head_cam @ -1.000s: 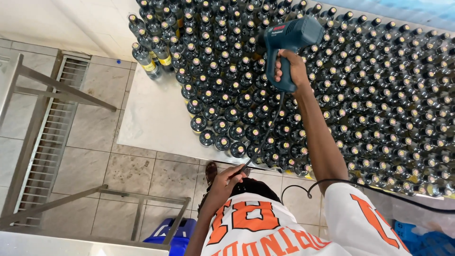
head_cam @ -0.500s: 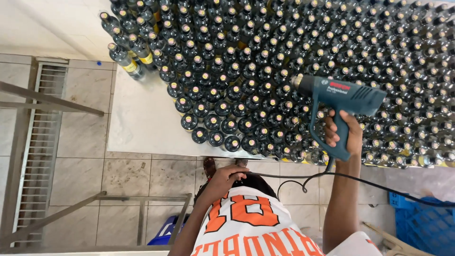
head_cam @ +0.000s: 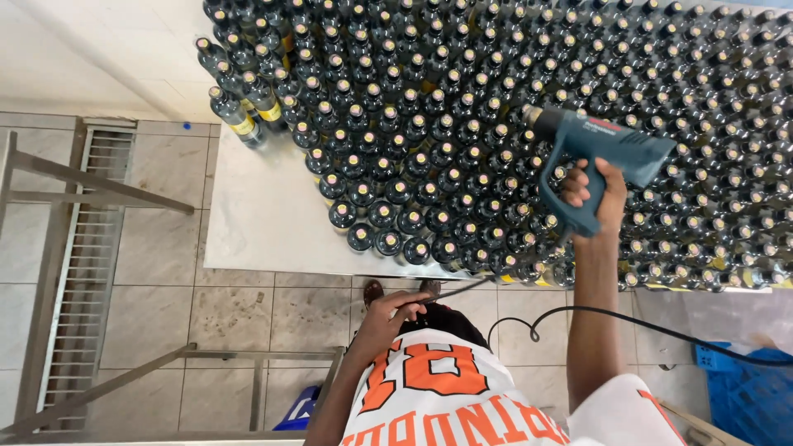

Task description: Using a handheld heat gun to shrink plastic safety seals onto the caps of numerous bottles arranged on a table.

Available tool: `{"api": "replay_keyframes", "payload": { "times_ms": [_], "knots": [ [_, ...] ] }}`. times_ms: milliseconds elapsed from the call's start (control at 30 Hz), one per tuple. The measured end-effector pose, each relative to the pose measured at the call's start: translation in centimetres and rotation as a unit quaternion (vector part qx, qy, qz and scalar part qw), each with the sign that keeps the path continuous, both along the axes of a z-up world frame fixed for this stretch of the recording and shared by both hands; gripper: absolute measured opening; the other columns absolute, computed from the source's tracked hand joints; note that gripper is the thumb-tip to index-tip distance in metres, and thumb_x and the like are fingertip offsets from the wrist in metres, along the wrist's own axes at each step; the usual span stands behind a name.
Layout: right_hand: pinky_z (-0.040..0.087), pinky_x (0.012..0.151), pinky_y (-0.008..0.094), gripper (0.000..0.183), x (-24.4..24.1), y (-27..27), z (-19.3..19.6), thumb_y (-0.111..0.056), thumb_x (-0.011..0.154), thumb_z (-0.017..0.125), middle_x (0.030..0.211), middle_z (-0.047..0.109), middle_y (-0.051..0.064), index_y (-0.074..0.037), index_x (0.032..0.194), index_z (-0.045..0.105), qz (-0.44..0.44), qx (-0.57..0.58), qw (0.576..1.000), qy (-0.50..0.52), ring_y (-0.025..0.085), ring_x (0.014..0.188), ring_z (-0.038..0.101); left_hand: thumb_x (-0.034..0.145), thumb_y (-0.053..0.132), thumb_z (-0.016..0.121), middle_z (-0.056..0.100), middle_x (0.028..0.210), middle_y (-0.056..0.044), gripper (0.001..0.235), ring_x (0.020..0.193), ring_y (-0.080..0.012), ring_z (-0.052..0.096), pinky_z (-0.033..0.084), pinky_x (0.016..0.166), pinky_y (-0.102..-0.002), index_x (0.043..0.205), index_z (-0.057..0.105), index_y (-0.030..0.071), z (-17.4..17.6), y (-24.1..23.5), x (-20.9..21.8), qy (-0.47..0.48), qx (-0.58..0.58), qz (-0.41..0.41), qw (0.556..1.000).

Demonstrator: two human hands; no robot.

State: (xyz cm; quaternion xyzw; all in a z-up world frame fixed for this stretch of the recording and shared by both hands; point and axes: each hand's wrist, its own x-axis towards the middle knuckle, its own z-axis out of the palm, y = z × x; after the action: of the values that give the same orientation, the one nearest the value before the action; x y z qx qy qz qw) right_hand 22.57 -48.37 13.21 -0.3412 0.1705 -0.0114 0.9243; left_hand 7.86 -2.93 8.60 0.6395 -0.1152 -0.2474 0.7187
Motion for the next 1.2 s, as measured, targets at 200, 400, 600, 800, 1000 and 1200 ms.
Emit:
{"api": "replay_keyframes", "payload": {
  "times_ms": [200, 400, 600, 800, 1000, 1200],
  "knots": [
    [0.053, 0.049, 0.025, 0.021, 1.7, 5.1, 4.6, -0.023, 0.109, 0.062, 0.079, 0.059, 0.003, -0.005, 0.118, 0.067, 0.039, 0.027, 0.999, -0.009, 0.010, 0.059, 0.058, 0.112, 0.012, 0.063, 0.084, 0.108, -0.019, 0.034, 0.088, -0.0204, 0.075, 0.064, 0.086, -0.040, 0.142, 0.076, 0.003, -0.2, 0.5, -1.9, 0.020, -0.020, 0.080, 0.996],
    [0.051, 0.031, 0.027, 0.027, -5.2, 5.2, 6.7, -0.029, 0.110, 0.055, 0.070, 0.050, 0.003, -0.005, 0.123, 0.059, 0.151, -0.062, 0.987, 0.007, 0.010, 0.044, 0.054, 0.112, 0.009, 0.061, 0.082, 0.104, -0.020, 0.033, 0.088, -0.0226, 0.074, 0.060, 0.083, -0.042, 0.140, 0.077, 0.003, 1.4, 0.0, -1.3, 0.035, 0.009, -0.003, 0.999],
    [0.052, 0.028, 0.031, 0.032, -16.8, 3.8, 7.0, -0.031, 0.110, 0.057, 0.067, 0.049, 0.006, -0.002, 0.123, 0.053, 0.067, -0.112, 0.990, 0.050, 0.013, 0.040, 0.055, 0.112, 0.006, 0.060, 0.080, 0.104, -0.024, 0.031, 0.090, -0.0284, 0.074, 0.059, 0.084, -0.047, 0.138, 0.077, 0.002, 1.4, -2.8, 0.4, 0.000, 0.018, -0.141, 0.990],
    [0.052, 0.029, 0.028, 0.029, -28.3, 2.4, 4.5, -0.036, 0.110, 0.057, 0.067, 0.047, 0.002, -0.009, 0.120, 0.053, -0.087, -0.102, 0.988, 0.071, 0.012, 0.041, 0.054, 0.112, 0.006, 0.060, 0.082, 0.102, -0.017, 0.033, 0.089, -0.0259, 0.071, 0.058, 0.085, -0.042, 0.139, 0.079, 0.006, -0.1, -3.8, 1.0, -0.001, 0.004, -0.221, 0.975],
    [0.051, 0.027, 0.030, 0.024, -35.3, 5.8, 1.8, -0.031, 0.109, 0.055, 0.065, 0.046, 0.001, -0.009, 0.119, 0.053, -0.138, -0.062, 0.984, 0.099, 0.013, 0.039, 0.051, 0.109, 0.003, 0.062, 0.083, 0.103, -0.017, 0.031, 0.088, -0.0275, 0.072, 0.058, 0.086, -0.044, 0.133, 0.081, 0.008, 0.8, -3.5, 0.9, -0.027, 0.012, -0.278, 0.960],
    [0.049, 0.025, 0.030, 0.024, -34.0, 10.7, 1.4, -0.030, 0.107, 0.056, 0.064, 0.045, 0.001, -0.008, 0.115, 0.051, -0.129, 0.019, 0.985, 0.111, 0.013, 0.036, 0.051, 0.111, 0.001, 0.058, 0.083, 0.104, -0.017, 0.035, 0.090, -0.0282, 0.071, 0.057, 0.088, -0.042, 0.136, 0.080, 0.008, -0.4, -2.8, 1.0, -0.013, 0.024, -0.278, 0.960]
  ]
}}
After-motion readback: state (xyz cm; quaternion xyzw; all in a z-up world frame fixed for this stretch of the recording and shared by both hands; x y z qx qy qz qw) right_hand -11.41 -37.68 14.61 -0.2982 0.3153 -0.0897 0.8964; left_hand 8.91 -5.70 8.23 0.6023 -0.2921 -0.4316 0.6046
